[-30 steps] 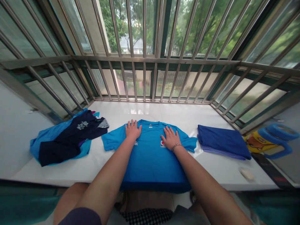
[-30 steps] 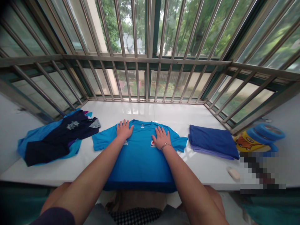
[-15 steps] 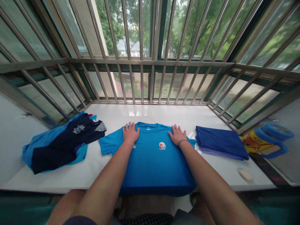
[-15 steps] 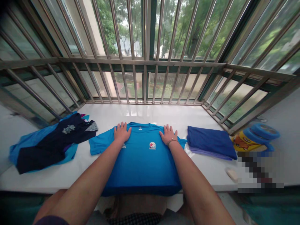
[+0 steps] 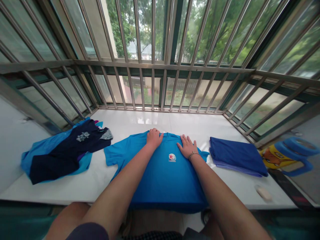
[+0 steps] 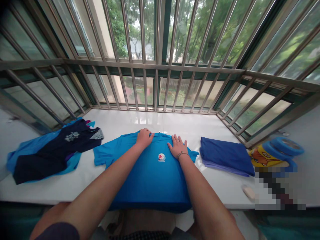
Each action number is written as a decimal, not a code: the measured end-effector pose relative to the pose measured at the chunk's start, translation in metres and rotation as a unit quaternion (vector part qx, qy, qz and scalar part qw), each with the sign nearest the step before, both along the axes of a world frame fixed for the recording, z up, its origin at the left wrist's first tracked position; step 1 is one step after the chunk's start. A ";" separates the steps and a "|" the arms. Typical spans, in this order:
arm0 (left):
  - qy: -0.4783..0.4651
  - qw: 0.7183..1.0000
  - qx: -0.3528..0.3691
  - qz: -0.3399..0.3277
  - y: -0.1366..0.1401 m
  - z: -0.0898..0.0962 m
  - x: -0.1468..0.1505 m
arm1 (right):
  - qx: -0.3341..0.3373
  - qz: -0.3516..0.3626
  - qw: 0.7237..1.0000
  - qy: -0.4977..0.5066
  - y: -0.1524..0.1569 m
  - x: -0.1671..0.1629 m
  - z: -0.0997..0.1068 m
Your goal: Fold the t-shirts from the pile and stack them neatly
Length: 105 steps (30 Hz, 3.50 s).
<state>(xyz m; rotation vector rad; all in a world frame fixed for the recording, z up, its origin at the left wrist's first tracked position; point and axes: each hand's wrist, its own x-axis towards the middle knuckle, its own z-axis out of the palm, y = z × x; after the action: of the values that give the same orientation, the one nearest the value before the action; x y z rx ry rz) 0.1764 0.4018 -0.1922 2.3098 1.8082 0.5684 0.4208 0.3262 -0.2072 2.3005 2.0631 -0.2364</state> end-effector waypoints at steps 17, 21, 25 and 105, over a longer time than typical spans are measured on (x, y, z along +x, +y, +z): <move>-0.066 0.998 -0.021 -0.009 0.021 -0.017 0.061 | 0.009 -0.001 1.000 0.028 -0.001 0.002 -0.002; -0.048 0.999 -0.022 -0.014 0.020 -0.017 0.065 | 0.014 -0.003 0.999 0.037 -0.002 0.002 -0.002; -0.027 0.999 -0.012 -0.041 0.015 -0.017 0.065 | 0.013 -0.004 0.999 0.037 -0.001 0.001 -0.001; 0.106 0.988 -0.073 0.085 -0.002 -0.007 -0.078 | -0.008 -0.217 0.873 0.436 -0.310 0.009 -0.054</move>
<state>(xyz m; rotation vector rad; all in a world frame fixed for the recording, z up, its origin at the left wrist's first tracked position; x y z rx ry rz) 0.0981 0.3995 -0.1994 2.2058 2.0784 0.2081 0.4302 0.0158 -0.2607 2.9396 1.6593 -1.5497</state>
